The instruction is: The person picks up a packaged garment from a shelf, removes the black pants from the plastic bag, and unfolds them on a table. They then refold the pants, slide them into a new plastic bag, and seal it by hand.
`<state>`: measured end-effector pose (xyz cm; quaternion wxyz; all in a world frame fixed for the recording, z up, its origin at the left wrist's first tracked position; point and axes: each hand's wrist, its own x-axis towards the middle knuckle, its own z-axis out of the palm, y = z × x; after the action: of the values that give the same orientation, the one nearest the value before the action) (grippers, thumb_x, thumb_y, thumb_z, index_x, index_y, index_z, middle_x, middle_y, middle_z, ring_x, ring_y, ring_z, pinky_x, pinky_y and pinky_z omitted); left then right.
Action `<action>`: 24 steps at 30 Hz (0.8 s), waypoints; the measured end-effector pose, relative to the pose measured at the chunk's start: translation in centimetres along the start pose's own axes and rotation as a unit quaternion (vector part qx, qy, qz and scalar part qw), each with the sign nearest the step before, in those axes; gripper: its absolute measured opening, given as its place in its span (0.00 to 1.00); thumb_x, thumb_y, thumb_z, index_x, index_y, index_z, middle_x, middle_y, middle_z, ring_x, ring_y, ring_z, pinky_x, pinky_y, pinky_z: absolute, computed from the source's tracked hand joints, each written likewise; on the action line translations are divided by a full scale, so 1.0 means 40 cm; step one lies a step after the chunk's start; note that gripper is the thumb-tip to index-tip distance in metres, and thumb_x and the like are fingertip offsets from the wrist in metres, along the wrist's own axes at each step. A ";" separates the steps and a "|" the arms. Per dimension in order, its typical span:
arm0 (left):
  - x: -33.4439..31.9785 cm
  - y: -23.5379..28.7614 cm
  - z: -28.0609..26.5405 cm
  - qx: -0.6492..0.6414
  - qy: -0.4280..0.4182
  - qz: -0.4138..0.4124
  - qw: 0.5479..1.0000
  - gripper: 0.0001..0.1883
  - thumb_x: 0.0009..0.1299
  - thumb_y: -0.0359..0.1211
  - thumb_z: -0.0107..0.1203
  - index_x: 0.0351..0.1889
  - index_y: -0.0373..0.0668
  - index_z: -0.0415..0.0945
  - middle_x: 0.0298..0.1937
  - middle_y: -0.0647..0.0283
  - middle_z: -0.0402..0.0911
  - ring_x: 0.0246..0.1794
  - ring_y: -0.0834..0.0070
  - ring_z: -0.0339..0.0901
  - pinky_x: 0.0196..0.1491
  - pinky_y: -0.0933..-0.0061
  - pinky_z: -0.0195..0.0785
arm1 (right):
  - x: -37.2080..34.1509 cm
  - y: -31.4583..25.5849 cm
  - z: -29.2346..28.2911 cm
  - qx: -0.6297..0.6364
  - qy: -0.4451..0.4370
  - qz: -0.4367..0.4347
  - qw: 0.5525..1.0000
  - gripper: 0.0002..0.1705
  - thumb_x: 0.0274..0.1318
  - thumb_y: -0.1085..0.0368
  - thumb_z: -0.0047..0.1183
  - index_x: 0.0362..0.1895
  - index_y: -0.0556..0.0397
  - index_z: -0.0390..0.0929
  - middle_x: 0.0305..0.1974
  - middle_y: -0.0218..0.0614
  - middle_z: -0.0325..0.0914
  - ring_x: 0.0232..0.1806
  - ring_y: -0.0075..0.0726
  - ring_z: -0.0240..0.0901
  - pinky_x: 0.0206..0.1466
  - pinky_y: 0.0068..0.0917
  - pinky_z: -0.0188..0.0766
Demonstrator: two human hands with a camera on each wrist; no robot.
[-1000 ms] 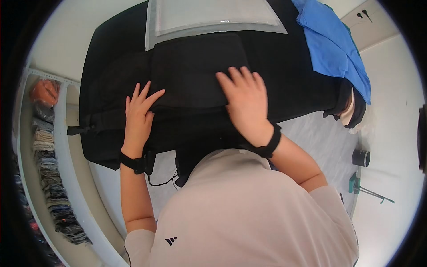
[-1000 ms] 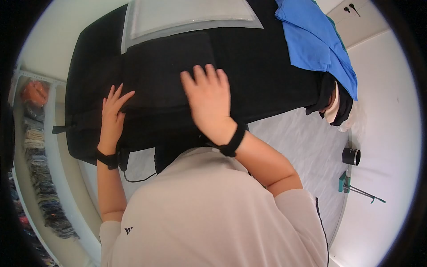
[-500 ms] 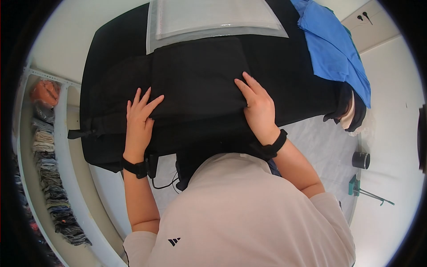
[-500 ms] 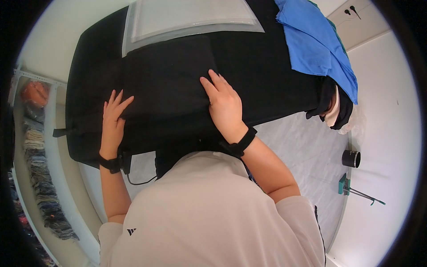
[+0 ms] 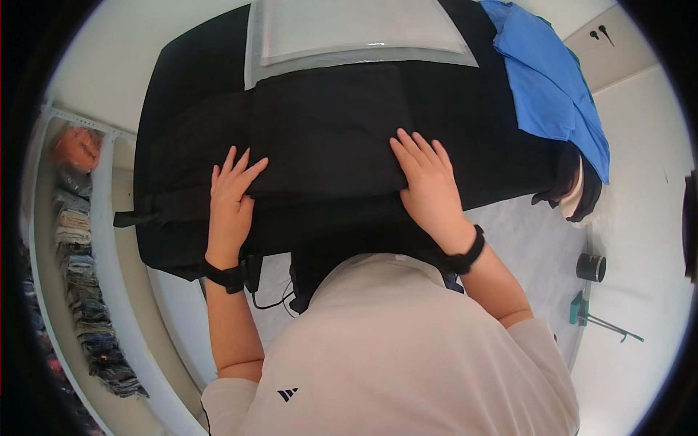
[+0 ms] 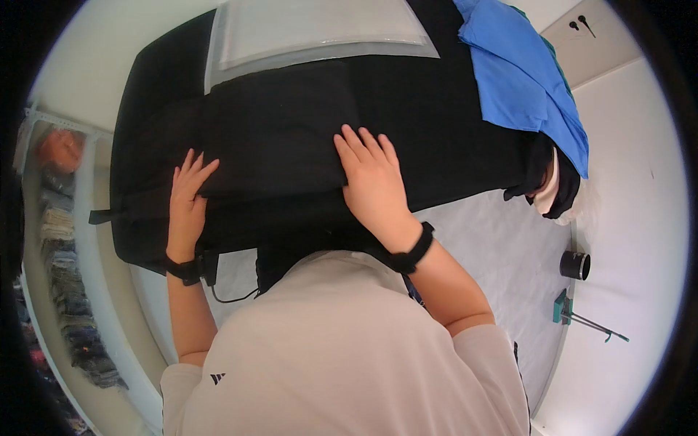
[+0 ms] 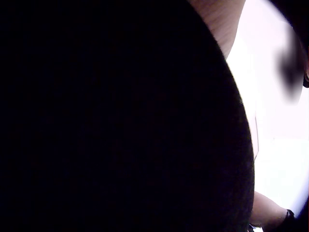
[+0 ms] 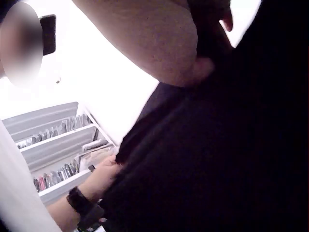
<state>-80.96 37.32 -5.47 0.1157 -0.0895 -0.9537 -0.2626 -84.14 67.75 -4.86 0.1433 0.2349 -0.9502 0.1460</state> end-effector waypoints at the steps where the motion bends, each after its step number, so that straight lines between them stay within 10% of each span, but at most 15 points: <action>1: -0.001 -0.003 0.000 -0.005 -0.002 -0.001 1.000 0.34 0.51 0.15 0.41 0.56 0.51 0.75 0.64 0.57 0.69 0.71 0.58 0.55 0.71 0.49 0.38 | -0.005 -0.010 -0.019 -0.024 -0.032 -0.001 0.999 0.32 0.38 0.75 0.53 0.55 0.56 0.72 0.62 0.45 0.64 0.65 0.51 0.59 0.67 0.48 0.53; 2: -0.002 -0.005 0.000 0.003 0.000 -0.007 1.000 0.34 0.51 0.15 0.41 0.56 0.51 0.75 0.64 0.57 0.69 0.71 0.58 0.55 0.71 0.49 0.38 | -0.008 -0.016 -0.037 -0.023 -0.075 0.011 0.997 0.34 0.38 0.72 0.55 0.58 0.55 0.70 0.64 0.46 0.61 0.69 0.55 0.50 0.69 0.58 0.41; 11: 0.001 -0.010 0.007 -0.002 0.001 0.005 1.000 0.32 0.53 0.16 0.45 0.55 0.52 0.76 0.63 0.56 0.70 0.70 0.56 0.56 0.70 0.46 0.40 | 0.018 -0.090 -0.013 -0.011 -0.135 -0.124 0.983 0.35 0.54 0.46 0.53 0.67 0.33 0.61 0.70 0.43 0.51 0.71 0.55 0.44 0.68 0.60 0.45; 24: -0.006 -0.038 -0.012 -0.128 0.023 0.002 0.992 0.26 0.55 0.16 0.46 0.53 0.43 0.75 0.63 0.59 0.70 0.69 0.60 0.59 0.71 0.54 0.43 | 0.159 -0.272 0.146 0.030 -0.054 -0.195 0.979 0.34 0.51 0.64 0.54 0.64 0.51 0.61 0.64 0.38 0.62 0.67 0.45 0.56 0.63 0.60 0.55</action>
<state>-81.01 35.77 -5.87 0.1254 -0.0997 -0.9093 -0.3840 -85.41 53.96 -5.76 0.1109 0.4273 -0.8878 0.1305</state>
